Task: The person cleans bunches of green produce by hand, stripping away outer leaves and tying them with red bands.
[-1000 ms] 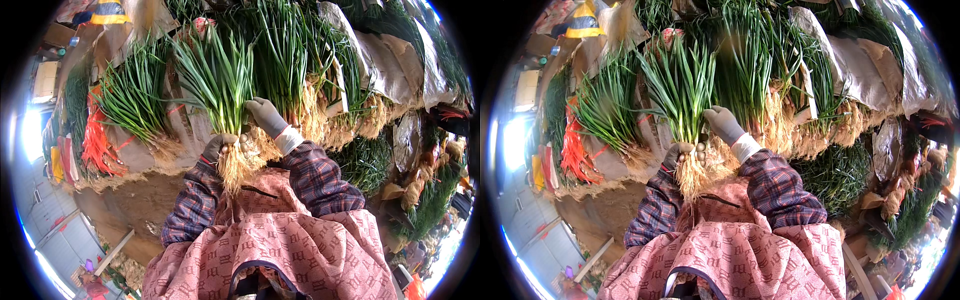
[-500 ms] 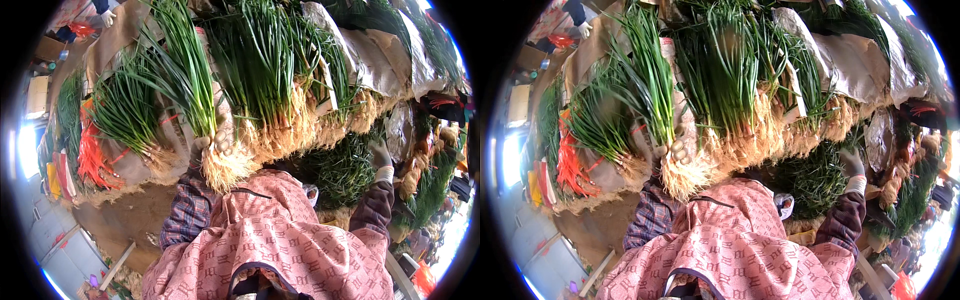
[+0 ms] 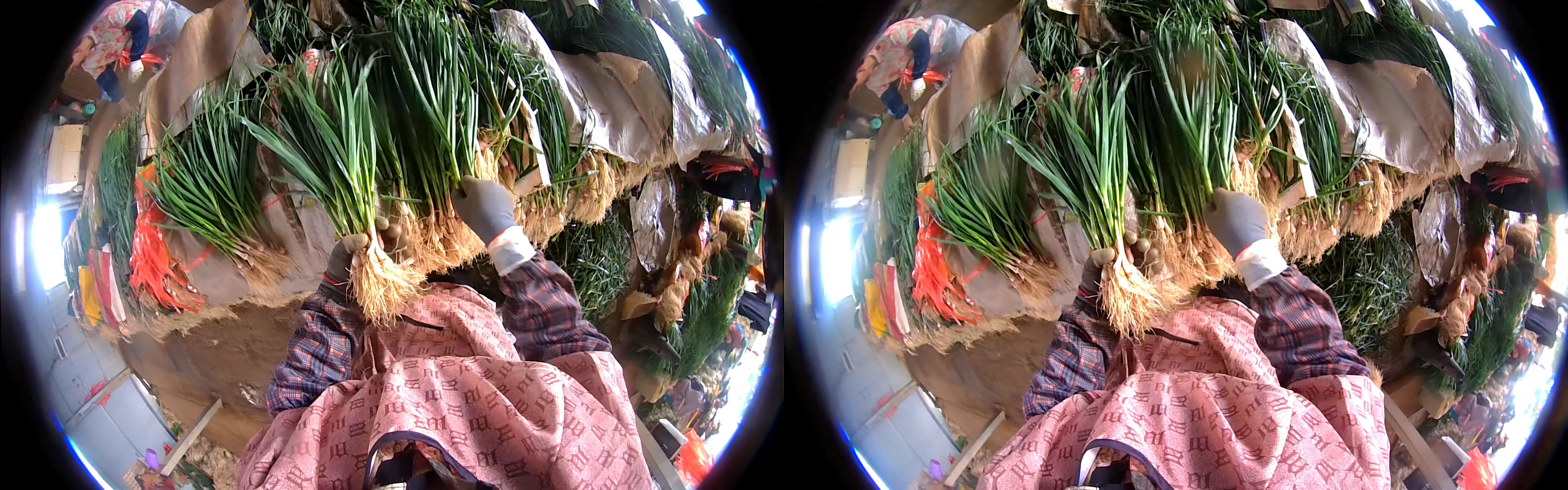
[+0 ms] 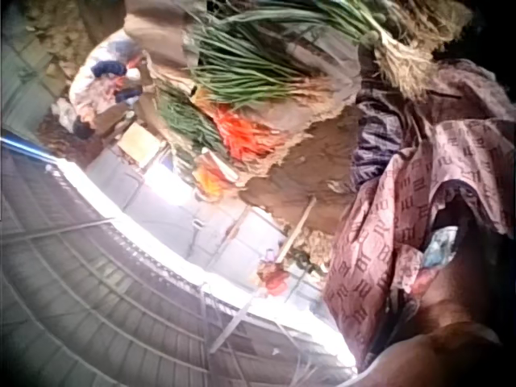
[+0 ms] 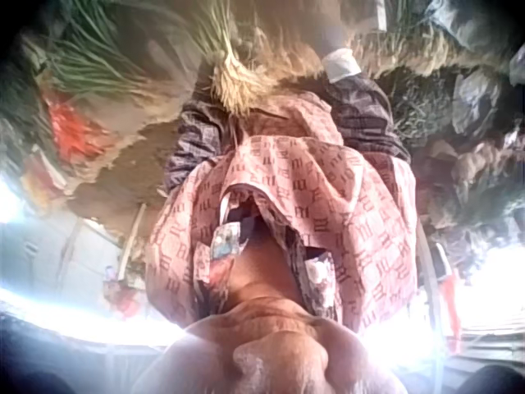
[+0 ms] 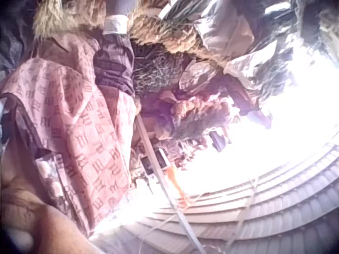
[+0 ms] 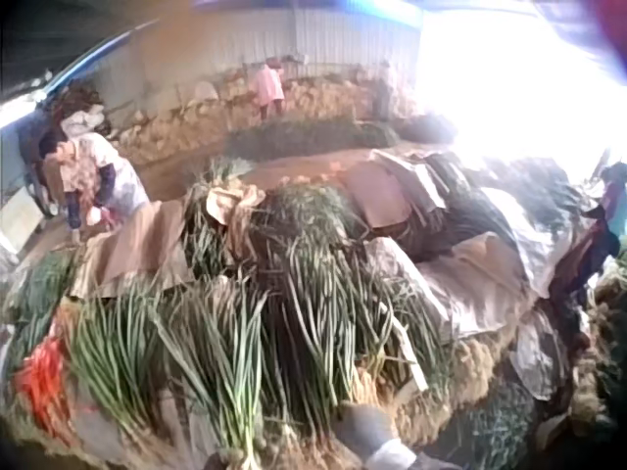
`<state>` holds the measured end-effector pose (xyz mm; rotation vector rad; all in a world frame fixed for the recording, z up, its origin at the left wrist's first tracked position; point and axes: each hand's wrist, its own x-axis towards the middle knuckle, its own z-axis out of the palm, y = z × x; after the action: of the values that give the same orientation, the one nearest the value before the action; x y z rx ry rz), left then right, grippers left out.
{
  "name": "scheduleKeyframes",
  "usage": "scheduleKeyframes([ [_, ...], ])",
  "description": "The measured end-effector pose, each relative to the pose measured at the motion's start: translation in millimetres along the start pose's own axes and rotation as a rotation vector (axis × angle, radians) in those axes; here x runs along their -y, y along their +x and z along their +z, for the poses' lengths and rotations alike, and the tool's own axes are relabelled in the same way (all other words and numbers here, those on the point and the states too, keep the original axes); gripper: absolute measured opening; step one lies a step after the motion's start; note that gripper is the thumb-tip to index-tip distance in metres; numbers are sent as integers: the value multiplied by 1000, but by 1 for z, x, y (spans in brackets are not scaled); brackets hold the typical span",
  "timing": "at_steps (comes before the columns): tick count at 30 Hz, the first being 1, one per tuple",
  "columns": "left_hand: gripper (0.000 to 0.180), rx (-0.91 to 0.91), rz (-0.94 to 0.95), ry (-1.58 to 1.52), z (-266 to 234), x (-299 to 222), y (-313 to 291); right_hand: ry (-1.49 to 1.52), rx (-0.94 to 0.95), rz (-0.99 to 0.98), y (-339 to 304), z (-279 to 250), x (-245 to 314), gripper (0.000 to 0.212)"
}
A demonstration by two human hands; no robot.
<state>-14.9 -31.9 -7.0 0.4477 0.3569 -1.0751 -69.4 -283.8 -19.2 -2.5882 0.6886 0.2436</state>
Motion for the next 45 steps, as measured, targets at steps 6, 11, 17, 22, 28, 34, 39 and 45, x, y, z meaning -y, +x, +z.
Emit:
scheduleKeyframes([
  [6,46,3,23,201,-49,-3,10,188,120,-362,-26,2,57,40],
  [11,46,148,-90,26,-51,-13,1,783,253,-79,-5,-1,32,58],
  [17,43,389,-122,-233,-12,-15,-5,1370,838,-66,19,55,63,70],
  [22,42,368,-120,-281,-13,-20,-10,946,345,-91,27,70,39,42],
  [28,41,165,-89,-24,-34,-17,-13,367,156,-48,36,43,79,73],
  [34,48,10,-52,220,-45,-20,-9,667,431,-107,47,40,76,48],
  [39,55,106,-76,129,-18,-15,-9,1265,651,108,34,42,59,31],
  [45,64,51,-172,140,-21,-8,-7,1368,687,88,22,28,66,30],
])
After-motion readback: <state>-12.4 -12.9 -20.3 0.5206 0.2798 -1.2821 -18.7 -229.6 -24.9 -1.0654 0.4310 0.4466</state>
